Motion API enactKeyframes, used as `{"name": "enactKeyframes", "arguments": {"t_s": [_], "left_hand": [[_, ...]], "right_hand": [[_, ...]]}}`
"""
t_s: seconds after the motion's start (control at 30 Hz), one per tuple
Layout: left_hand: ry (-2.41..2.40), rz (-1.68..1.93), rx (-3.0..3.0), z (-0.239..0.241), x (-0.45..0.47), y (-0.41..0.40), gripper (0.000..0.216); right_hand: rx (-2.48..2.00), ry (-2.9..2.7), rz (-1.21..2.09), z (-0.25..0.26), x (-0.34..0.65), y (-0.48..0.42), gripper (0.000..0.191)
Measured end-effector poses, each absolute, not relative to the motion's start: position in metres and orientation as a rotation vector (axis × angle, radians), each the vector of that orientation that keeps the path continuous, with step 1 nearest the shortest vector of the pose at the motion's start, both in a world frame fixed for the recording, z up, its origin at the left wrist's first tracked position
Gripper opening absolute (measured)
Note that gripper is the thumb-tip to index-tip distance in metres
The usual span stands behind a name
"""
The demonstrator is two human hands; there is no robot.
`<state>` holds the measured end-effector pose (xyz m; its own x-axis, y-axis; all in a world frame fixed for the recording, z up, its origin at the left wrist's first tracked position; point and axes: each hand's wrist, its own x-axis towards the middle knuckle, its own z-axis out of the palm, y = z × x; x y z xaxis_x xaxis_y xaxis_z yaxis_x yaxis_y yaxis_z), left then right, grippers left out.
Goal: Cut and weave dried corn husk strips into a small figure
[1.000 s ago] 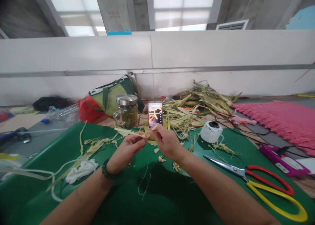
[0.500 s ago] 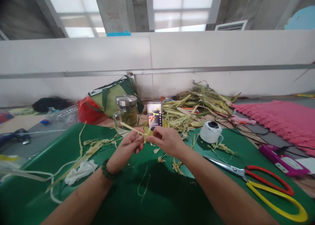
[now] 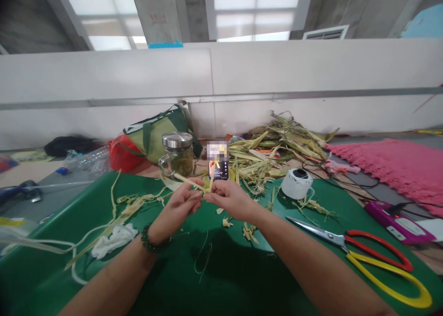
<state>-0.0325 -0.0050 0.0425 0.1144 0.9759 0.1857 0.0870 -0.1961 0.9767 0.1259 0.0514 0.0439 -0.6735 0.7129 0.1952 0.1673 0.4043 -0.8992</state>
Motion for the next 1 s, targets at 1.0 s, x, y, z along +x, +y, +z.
{"name": "enactKeyframes", "arguments": {"t_s": [1.0], "left_hand": [[1.153, 1.018, 1.374, 0.051, -0.036, -0.007, 0.052]], "right_hand": [[-0.688, -1.745, 1.098, 0.043, 0.132, 0.062, 0.022]]}}
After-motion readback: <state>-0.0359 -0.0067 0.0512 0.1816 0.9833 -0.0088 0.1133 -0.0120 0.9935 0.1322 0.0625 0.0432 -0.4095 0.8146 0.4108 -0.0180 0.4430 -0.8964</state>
